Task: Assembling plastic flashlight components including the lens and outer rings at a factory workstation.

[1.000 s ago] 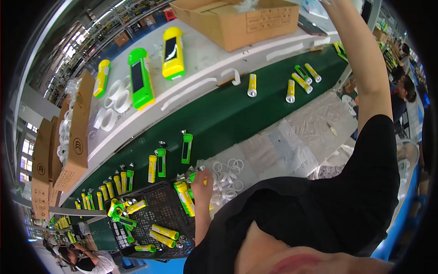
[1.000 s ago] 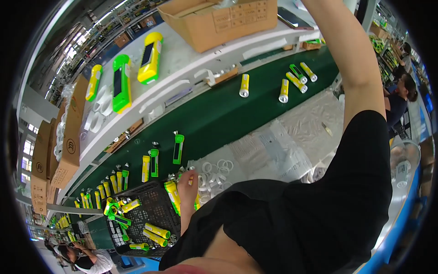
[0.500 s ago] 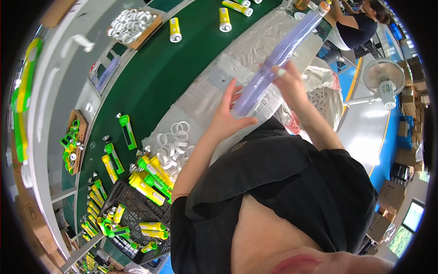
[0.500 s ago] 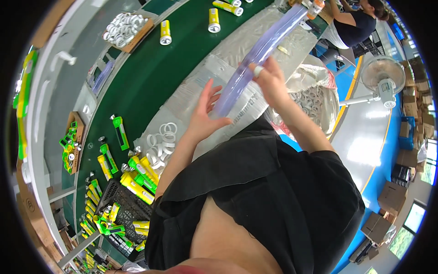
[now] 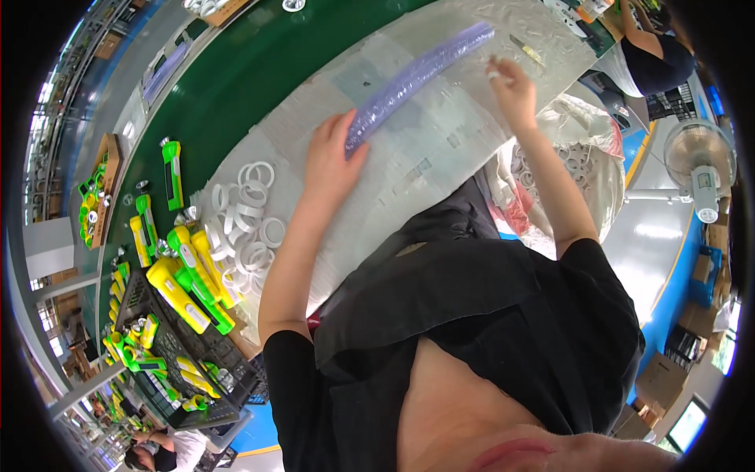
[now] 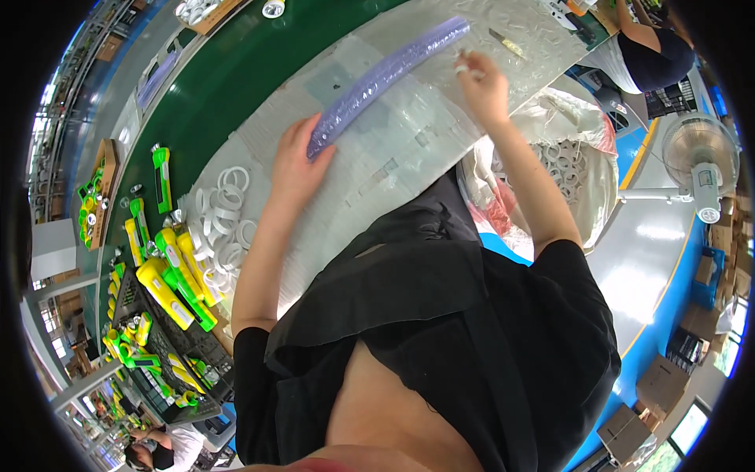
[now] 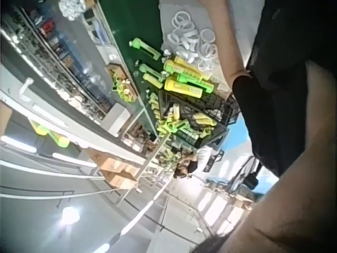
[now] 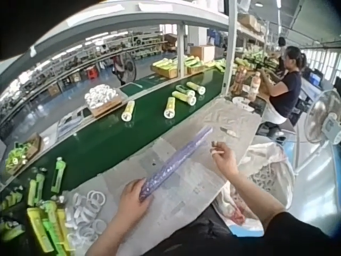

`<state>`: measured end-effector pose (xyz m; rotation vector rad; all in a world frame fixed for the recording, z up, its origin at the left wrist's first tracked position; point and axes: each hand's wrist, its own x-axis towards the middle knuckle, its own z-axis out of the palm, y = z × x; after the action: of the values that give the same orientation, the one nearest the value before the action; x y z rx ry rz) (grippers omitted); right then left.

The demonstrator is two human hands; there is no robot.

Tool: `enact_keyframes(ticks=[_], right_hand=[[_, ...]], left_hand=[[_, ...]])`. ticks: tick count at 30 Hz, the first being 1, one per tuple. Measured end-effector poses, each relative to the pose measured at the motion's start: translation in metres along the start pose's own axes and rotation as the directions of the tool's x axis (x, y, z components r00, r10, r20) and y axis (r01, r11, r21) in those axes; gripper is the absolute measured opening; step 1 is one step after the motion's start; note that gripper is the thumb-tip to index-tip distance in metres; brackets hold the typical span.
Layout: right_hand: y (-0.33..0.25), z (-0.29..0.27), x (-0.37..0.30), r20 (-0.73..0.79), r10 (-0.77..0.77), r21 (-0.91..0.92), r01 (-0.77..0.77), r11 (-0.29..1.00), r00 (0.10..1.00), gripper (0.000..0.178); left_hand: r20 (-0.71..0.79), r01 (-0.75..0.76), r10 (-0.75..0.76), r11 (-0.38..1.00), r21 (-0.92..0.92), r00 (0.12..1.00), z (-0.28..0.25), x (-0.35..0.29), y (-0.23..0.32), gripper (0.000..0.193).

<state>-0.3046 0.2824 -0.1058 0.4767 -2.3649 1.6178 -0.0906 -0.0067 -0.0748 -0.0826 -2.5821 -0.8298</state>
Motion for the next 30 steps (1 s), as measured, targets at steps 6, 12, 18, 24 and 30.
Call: enact_keyframes(ticks=[6, 12, 18, 24, 30], right_hand=[[0.057, -0.045, 0.07, -0.173, -0.193, -0.672, 0.027, 0.74, 0.966, 0.052], [0.097, -0.069, 0.116, 0.07, -0.042, -0.73, 0.08, 0.679, 0.997, 0.044], [0.096, -0.053, 0.141, 0.018, -0.261, -0.748, 0.186, 0.637, 0.965, 0.038], [0.053, -0.017, 0.15, 0.389, 0.054, 0.002, -0.059, 0.998, 0.92, 0.048], [0.078, 0.001, 0.179, 0.519, 0.065, -0.072, -0.032, 0.997, 0.852, 0.044]], left_hand=[[-0.069, 0.26, -0.258, 0.965, 0.035, 0.964, -0.012, -0.033, 0.006, 0.057], [-0.127, 0.463, -0.485, 0.87, -0.167, 0.865, -0.013, -0.04, 0.015, 0.05], [-0.236, 0.537, -0.574, 0.818, -0.207, 0.784, -0.013, -0.049, 0.023, 0.041], [-0.218, 0.463, -0.62, 0.736, -0.493, 0.754, -0.003, -0.04, 0.017, 0.038], [-0.045, 0.343, -0.716, 0.388, -0.855, 0.697, -0.024, -0.021, 0.022, 0.032]])
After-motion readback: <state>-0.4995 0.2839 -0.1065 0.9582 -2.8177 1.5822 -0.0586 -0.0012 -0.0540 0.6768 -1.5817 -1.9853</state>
